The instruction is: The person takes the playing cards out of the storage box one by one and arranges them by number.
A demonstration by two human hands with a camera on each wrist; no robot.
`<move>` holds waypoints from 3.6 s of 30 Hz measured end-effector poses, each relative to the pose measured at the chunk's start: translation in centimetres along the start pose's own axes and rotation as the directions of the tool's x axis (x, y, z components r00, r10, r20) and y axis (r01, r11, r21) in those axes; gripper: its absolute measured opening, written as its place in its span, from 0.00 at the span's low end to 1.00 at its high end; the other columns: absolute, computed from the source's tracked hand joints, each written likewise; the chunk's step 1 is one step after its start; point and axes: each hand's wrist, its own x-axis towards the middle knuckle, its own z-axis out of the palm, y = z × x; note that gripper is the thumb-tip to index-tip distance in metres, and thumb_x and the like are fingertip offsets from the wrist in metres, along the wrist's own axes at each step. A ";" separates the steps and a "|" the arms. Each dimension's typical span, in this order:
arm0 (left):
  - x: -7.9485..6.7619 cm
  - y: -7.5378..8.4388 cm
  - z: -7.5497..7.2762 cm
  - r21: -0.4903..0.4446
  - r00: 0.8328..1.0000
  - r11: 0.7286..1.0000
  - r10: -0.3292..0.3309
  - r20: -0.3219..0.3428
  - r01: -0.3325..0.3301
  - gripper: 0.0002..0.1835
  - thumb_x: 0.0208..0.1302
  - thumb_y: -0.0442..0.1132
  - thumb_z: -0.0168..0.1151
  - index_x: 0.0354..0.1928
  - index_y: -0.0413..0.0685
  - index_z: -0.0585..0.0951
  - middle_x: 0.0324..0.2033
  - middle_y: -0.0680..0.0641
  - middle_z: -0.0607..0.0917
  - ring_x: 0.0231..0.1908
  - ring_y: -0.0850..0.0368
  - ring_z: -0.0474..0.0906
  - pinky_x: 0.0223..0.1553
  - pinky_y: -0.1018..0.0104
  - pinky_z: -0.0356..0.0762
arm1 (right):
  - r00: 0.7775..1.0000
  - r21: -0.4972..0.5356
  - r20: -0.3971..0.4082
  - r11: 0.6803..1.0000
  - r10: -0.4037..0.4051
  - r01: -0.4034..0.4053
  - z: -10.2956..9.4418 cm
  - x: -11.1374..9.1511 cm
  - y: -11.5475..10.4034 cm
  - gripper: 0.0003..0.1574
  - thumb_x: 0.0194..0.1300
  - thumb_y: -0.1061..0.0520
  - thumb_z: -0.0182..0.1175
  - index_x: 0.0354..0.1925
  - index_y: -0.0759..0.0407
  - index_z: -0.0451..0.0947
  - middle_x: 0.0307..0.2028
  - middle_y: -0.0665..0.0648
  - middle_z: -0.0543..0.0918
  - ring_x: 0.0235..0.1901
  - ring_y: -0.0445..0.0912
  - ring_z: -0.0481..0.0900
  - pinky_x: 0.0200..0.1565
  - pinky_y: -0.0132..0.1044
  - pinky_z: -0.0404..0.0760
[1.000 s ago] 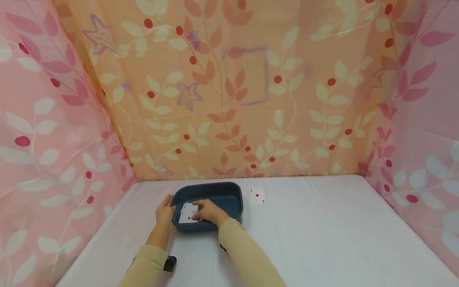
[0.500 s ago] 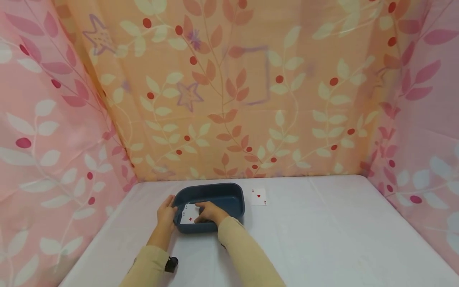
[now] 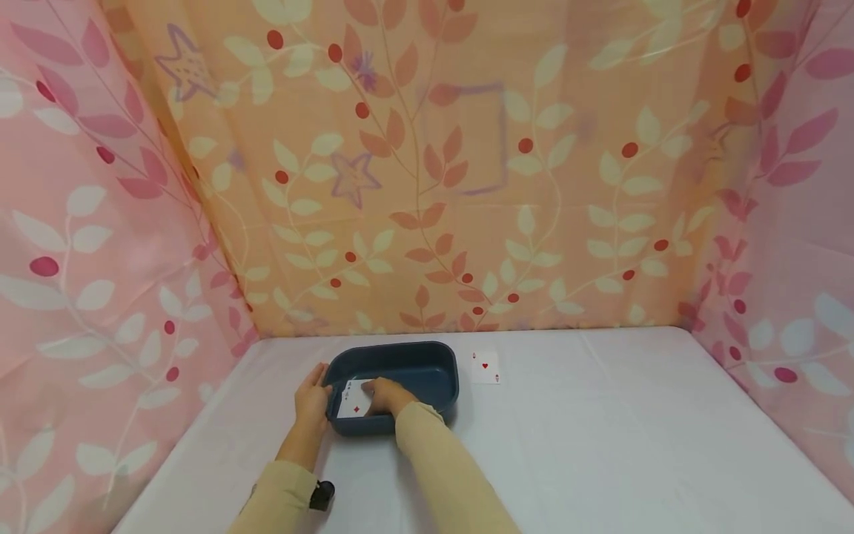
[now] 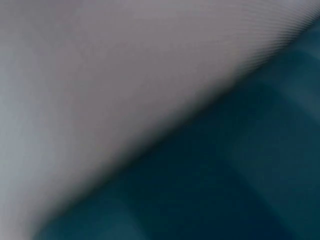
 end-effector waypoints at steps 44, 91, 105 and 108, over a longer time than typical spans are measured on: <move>-0.1 0.4 0.2 0.012 0.999 0.999 -0.042 -0.030 0.042 0.31 0.69 0.18 0.37 0.73 0.36 0.56 0.72 0.40 0.59 0.72 0.48 0.51 0.71 0.54 0.49 | 0.996 0.609 -0.063 0.793 0.056 -0.006 -2.6 -2.7 -0.6 0.41 0.55 0.74 0.66 0.66 0.65 0.65 0.29 0.58 0.82 0.24 0.45 0.76 0.25 0.35 0.80; -0.6 0.4 -0.8 0.058 1.000 0.998 -0.026 -0.002 0.026 0.33 0.68 0.18 0.36 0.74 0.36 0.51 0.73 0.40 0.55 0.73 0.48 0.48 0.71 0.57 0.47 | 0.934 0.725 -0.166 0.681 0.316 -0.101 -8.2 -9.7 4.6 0.44 0.59 0.70 0.64 0.70 0.67 0.58 0.31 0.58 0.82 0.18 0.44 0.73 0.24 0.30 0.79; -0.5 1.2 0.0 0.019 1.000 1.000 -0.025 0.015 0.024 0.33 0.68 0.18 0.35 0.74 0.36 0.51 0.73 0.40 0.54 0.73 0.48 0.47 0.71 0.57 0.47 | 0.939 0.692 -0.195 0.719 0.283 -0.073 -9.8 -11.2 5.9 0.44 0.60 0.69 0.63 0.71 0.65 0.59 0.30 0.57 0.80 0.22 0.44 0.74 0.26 0.31 0.80; -0.6 1.2 0.0 0.018 1.000 1.000 -0.026 0.018 0.026 0.33 0.67 0.17 0.35 0.74 0.36 0.51 0.74 0.40 0.53 0.73 0.48 0.47 0.71 0.57 0.46 | 0.938 0.685 -0.193 0.724 0.286 -0.080 -10.0 -11.5 6.3 0.44 0.60 0.68 0.63 0.72 0.65 0.58 0.30 0.57 0.80 0.22 0.44 0.75 0.27 0.32 0.80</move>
